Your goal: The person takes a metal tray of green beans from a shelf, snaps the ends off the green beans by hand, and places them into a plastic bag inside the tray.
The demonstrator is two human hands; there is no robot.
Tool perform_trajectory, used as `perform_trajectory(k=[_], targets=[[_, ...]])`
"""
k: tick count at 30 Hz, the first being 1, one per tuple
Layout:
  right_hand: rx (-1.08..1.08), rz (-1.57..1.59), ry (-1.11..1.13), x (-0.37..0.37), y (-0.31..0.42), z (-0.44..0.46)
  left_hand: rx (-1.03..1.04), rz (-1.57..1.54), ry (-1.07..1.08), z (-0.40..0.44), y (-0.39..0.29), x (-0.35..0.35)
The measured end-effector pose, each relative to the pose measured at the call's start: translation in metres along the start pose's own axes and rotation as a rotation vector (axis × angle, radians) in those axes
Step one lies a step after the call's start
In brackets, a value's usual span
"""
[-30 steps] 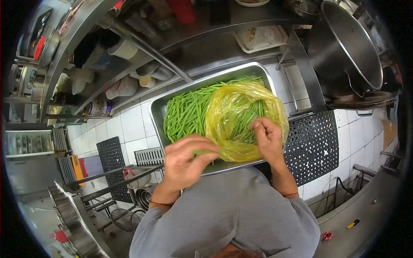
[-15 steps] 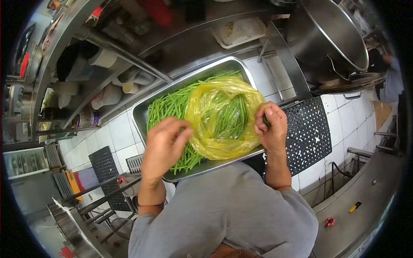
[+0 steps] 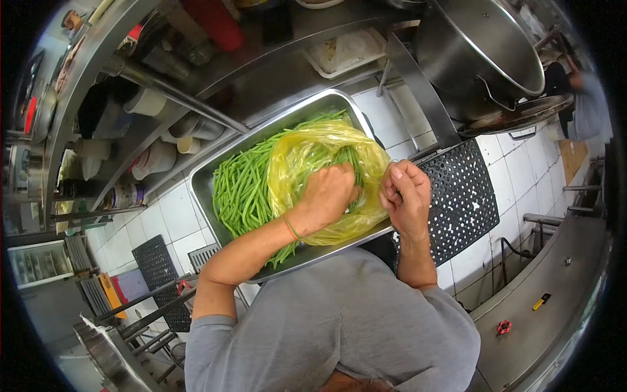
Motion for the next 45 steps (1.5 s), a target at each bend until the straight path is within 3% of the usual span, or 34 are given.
perform_trajectory(k=[9, 11, 17, 22, 32, 36, 43, 45], targets=[[0.037, -0.229, 0.01, 0.005, -0.012, 0.002, -0.059, -0.191, -0.158, -0.033, 0.02, -0.064], [0.028, -0.293, -0.005, 0.007, -0.017, 0.003, -0.167, -0.311, -0.111, -0.042, 0.027, -0.076], [-0.301, -0.696, -0.025, 0.013, -0.021, 0.009, -0.188, -0.376, -0.071, -0.057, 0.044, -0.087], [-0.383, -0.794, 0.002, 0.019, -0.021, 0.004, -0.107, -0.413, -0.028, -0.072, 0.05, -0.084], [-0.388, -0.829, 0.045, 0.021, -0.025, -0.005, -0.123, -0.476, -0.026, -0.095, 0.06, -0.095], [-0.273, -0.782, 0.039, 0.007, -0.034, 0.006, -0.232, -0.66, -0.053, -0.091, 0.073, -0.081], [-0.279, -0.903, 0.221, 0.03, -0.021, -0.002, -0.343, -0.674, 0.043, -0.088, 0.07, -0.079], [-0.16, -0.902, 0.418, 0.043, -0.026, -0.007, -0.397, -0.725, 0.074, -0.09, 0.072, -0.076]])
Point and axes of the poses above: each hand's wrist, its own z-axis towards the middle knuckle, its own x-axis out of the palm, y = z × x, the point moved 6 cm from there along z, towards the middle knuckle, and after that the axes turned 11 degrees about -y, right-handed, at the moved point
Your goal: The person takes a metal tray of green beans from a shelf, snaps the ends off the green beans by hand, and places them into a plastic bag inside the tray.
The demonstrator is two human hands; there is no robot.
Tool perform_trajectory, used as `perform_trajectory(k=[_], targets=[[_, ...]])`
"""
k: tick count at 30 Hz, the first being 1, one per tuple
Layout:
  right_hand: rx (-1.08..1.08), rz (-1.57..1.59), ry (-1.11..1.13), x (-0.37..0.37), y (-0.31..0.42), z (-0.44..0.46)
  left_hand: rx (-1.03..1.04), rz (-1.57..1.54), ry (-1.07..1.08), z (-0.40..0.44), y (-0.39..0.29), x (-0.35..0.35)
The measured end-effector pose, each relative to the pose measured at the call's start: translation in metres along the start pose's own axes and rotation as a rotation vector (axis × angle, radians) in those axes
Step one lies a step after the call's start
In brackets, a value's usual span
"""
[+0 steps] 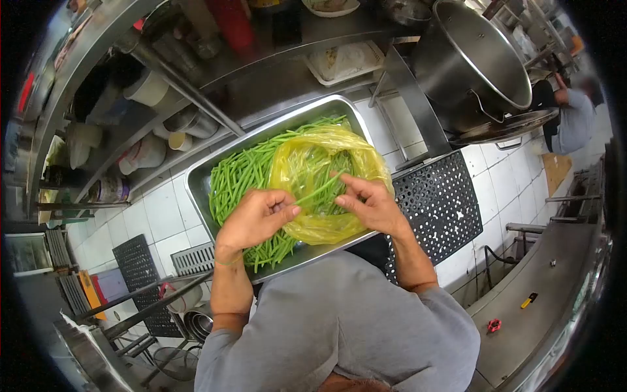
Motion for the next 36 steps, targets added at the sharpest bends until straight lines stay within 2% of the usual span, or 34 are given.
perform_trajectory(k=[3, 7, 10, 12, 16, 17, 18, 19, 21, 23, 26, 31, 34, 36], targets=[[-0.084, 0.059, -0.003, 0.01, 0.001, 0.0, -0.05, -0.061, 0.011, 0.0, 0.001, 0.001], [0.002, 0.155, -0.014, 0.011, -0.002, 0.0, -0.057, -0.047, -0.033, 0.0, 0.006, 0.001], [0.032, 0.02, -0.144, 0.0, -0.013, 0.003, -0.018, -0.058, -0.027, 0.002, 0.01, 0.003], [0.277, 0.207, -0.24, -0.004, -0.028, 0.002, 0.034, 0.024, -0.032, 0.001, 0.006, 0.002], [0.43, 0.467, -0.208, -0.01, -0.029, -0.001, 0.232, 0.262, -0.052, 0.01, -0.026, 0.01], [0.405, 0.445, -0.263, -0.013, -0.034, 0.001, 0.284, 0.283, -0.052, 0.011, -0.032, 0.014], [0.263, 0.431, -0.281, -0.015, -0.034, 0.005, 0.333, 0.275, -0.029, 0.012, -0.041, 0.02], [0.122, 0.418, -0.287, -0.018, -0.03, 0.008, 0.292, 0.321, -0.013, 0.012, -0.046, 0.022], [0.062, 0.352, -0.36, -0.024, -0.026, 0.009, 0.265, 0.376, 0.002, 0.018, -0.048, 0.029], [0.018, 0.297, -0.406, -0.031, -0.02, 0.01, 0.588, 0.471, -0.131, 0.018, -0.065, 0.035], [-0.157, 0.121, -0.454, -0.034, 0.007, 0.006, 0.587, 0.455, -0.127, 0.021, -0.084, 0.037], [-0.244, 0.138, -0.354, -0.015, 0.022, 0.002, 0.63, 0.401, -0.131, 0.018, -0.096, 0.039], [-0.246, 0.178, -0.31, -0.011, 0.031, 0.001, 0.586, 0.351, -0.16, 0.017, -0.087, 0.034], [-0.245, 0.134, -0.215, -0.011, 0.027, 0.001, 0.571, 0.337, -0.084, 0.017, -0.078, 0.033]])
Point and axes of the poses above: each hand's wrist, its own z-axis towards the middle knuckle, its own x-axis out of the palm, y = z × x, the point moved 6 cm from there along z, towards the middle knuckle, and after that the axes turned 11 degrees about -y, right-handed, at the moved point
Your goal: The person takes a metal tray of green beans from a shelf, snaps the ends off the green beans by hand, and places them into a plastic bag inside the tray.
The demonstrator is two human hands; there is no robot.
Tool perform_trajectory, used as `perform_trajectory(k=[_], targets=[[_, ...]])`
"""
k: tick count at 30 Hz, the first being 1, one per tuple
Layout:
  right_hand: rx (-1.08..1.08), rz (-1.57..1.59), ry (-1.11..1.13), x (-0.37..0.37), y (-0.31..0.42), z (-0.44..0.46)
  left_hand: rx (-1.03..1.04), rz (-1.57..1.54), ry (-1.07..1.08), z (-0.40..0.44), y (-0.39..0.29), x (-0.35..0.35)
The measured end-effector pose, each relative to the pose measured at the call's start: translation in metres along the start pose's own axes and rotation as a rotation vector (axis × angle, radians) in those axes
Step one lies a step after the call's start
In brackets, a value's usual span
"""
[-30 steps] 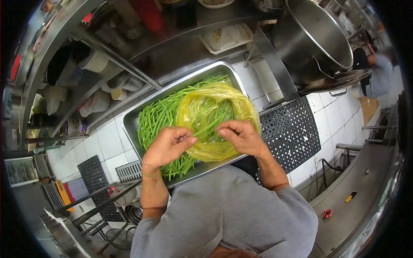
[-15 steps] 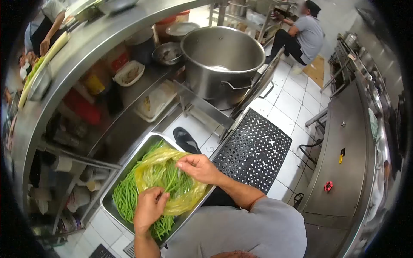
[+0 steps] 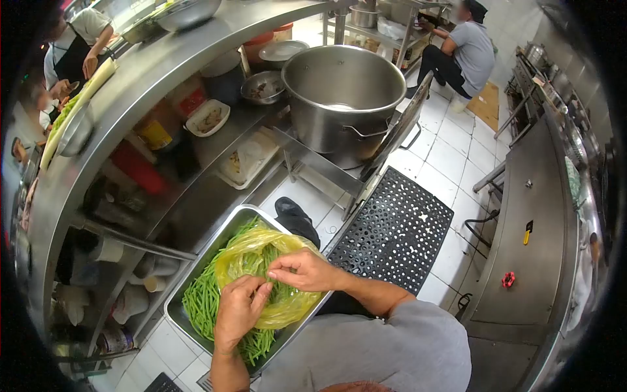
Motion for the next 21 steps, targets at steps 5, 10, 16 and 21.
perform_trajectory(k=[5, 10, 16, 21], targets=[[0.025, -0.129, 0.272, 0.0, -0.006, -0.008, -0.074, -0.042, 0.063, -0.006, 0.007, -0.002], [-0.229, -0.187, 0.297, 0.005, -0.001, -0.011, -0.115, -0.048, 0.186, -0.008, 0.02, 0.005], [-0.225, -0.258, 0.073, 0.013, 0.002, -0.006, -0.107, -0.019, 0.046, -0.002, 0.019, 0.003], [-0.016, -0.082, -0.166, 0.009, -0.017, -0.002, -0.081, -0.016, -0.118, 0.003, 0.005, 0.003]])
Point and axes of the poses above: each hand's wrist, its own z-axis towards the middle knuckle, its own x-axis out of the palm, y = z × x, the point moved 6 cm from there along z, towards the middle knuckle, and after that the axes turned 11 degrees about -y, right-handed, at the moved point
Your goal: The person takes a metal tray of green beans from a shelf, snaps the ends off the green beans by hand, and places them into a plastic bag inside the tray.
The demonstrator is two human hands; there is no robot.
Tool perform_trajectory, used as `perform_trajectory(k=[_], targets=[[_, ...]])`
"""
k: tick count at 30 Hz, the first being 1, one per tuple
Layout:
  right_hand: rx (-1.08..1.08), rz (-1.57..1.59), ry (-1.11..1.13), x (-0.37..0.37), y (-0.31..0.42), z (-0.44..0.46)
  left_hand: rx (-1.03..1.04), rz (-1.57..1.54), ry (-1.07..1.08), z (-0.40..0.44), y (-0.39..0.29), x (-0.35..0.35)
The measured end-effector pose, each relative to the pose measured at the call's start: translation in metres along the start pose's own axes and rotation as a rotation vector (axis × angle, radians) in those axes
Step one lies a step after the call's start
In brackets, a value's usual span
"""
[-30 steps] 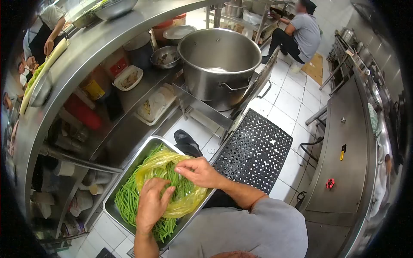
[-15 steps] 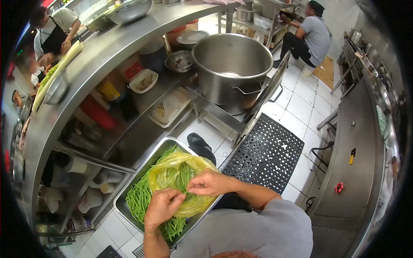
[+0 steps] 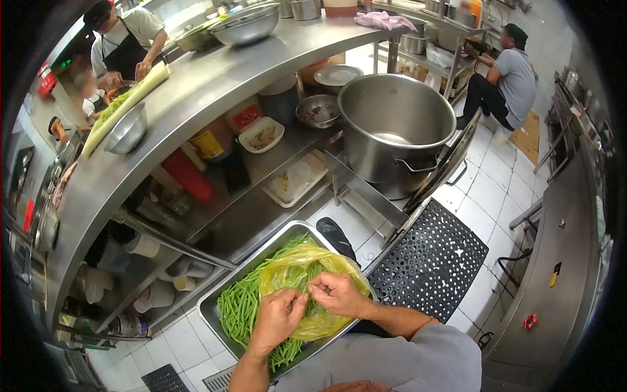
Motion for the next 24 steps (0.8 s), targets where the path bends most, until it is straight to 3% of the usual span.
perform_trajectory(k=[4, 6, 7, 8, 10, 12, 14, 15, 16, 19, 24], targets=[[0.227, 0.151, -0.089, -0.002, -0.007, 0.001, -0.023, -0.074, -0.077, -0.001, -0.003, 0.004], [0.426, 0.426, -0.01, 0.001, -0.016, 0.002, -0.041, -0.097, -0.104, -0.004, -0.002, 0.002], [0.19, 0.277, -0.083, -0.002, -0.004, 0.007, -0.134, -0.199, -0.102, -0.005, 0.001, -0.002], [0.192, 0.281, -0.081, -0.002, -0.003, 0.008, -0.225, -0.302, -0.101, -0.005, 0.005, -0.005], [-0.229, -0.092, -0.041, -0.001, 0.021, 0.006, -0.265, -0.368, -0.106, -0.01, 0.006, -0.017], [-0.203, -0.073, -0.023, 0.003, 0.009, 0.001, -0.373, -0.604, -0.21, -0.015, 0.01, -0.033], [0.194, 0.325, 0.027, 0.0, -0.015, -0.001, -0.326, -0.579, -0.24, -0.015, 0.008, -0.042], [0.493, 0.61, 0.131, -0.001, -0.026, -0.005, -0.399, -0.58, -0.266, -0.014, 0.013, -0.042], [0.606, 0.794, 0.143, -0.004, -0.02, -0.003, -0.481, -0.579, -0.292, -0.015, 0.018, -0.041], [0.668, 0.997, 0.099, -0.007, -0.018, 0.004, -0.393, -0.697, -0.344, -0.003, 0.025, -0.035], [0.815, 0.921, 0.169, 0.003, -0.019, -0.009, -0.401, -0.744, -0.406, -0.002, 0.038, -0.035]])
Point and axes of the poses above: each hand's wrist, its own z-axis towards the middle knuckle, its own x-axis out of the palm, y = z × x, the point moved 6 cm from there along z, towards the middle knuckle, and after that the axes turned 11 degrees about -y, right-handed, at the moved point
